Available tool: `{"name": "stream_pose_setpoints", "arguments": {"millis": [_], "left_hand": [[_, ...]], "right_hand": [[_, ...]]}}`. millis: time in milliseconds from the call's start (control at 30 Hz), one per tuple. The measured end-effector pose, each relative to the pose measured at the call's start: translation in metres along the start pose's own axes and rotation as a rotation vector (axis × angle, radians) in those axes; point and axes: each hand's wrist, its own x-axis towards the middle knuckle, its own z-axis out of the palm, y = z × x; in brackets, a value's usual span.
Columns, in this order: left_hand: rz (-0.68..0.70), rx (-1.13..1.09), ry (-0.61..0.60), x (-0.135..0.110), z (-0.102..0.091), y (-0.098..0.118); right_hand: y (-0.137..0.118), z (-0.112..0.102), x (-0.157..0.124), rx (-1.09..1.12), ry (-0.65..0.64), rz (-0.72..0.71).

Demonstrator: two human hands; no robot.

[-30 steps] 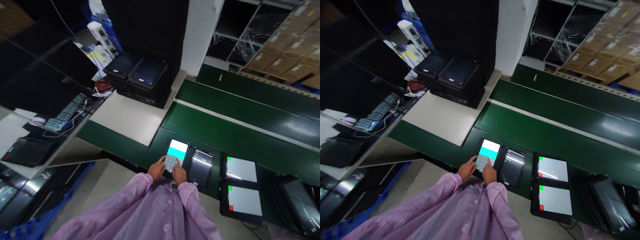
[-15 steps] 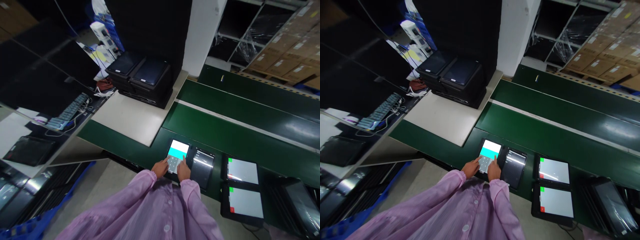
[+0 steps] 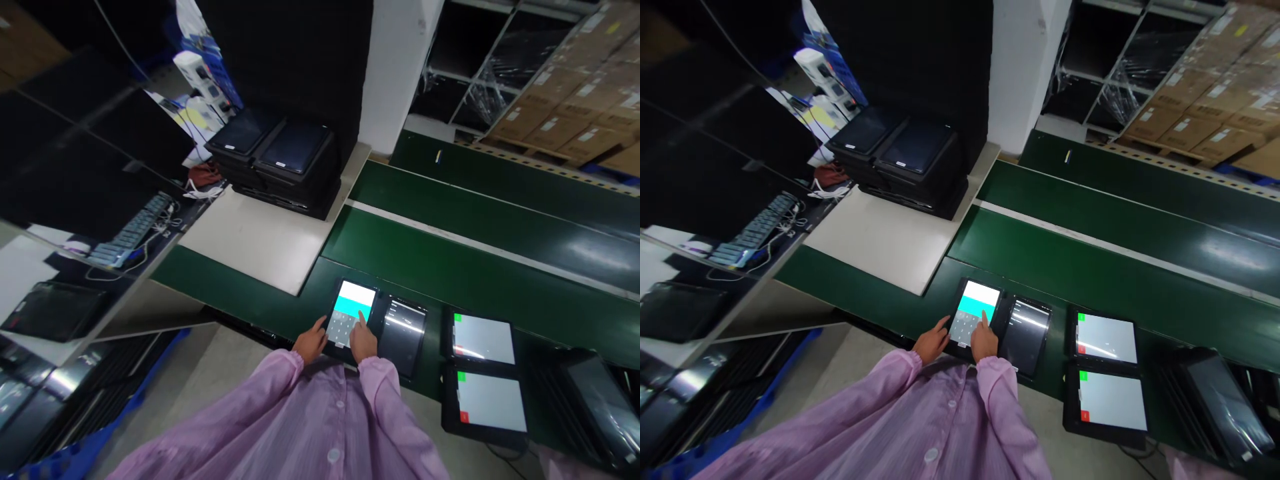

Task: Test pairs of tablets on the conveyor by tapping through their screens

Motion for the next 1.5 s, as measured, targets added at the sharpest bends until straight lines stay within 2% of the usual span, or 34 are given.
{"name": "stream_pose_setpoints", "arguments": {"millis": [167, 333, 500, 633, 833, 1033, 1500], "left_hand": [[-0.007, 0.005, 0.011, 0.003, -0.001, 0.001], [0.005, 0.032, 0.013, 0.009, -0.004, -0.001], [-0.007, 0.048, 0.025, 0.018, -0.006, -0.002], [-0.029, 0.068, 0.024, 0.024, -0.009, 0.000], [-0.028, 0.054, 0.047, 0.023, -0.005, 0.001], [-0.035, 0.036, 0.046, 0.014, -0.002, 0.003], [-0.010, 0.015, 0.049, 0.009, -0.006, 0.006]], "right_hand": [[0.024, -0.002, -0.015, 0.111, 0.145, 0.099], [0.063, -0.004, -0.031, 0.151, 0.157, 0.281], [0.084, -0.011, -0.030, 0.143, 0.163, 0.313], [0.072, -0.012, -0.025, 0.135, 0.136, 0.224], [0.030, 0.007, -0.031, 0.087, 0.069, -0.071], [0.018, 0.020, -0.035, 0.054, 0.030, -0.048], [0.019, 0.022, -0.034, 0.016, 0.044, -0.021]]}}
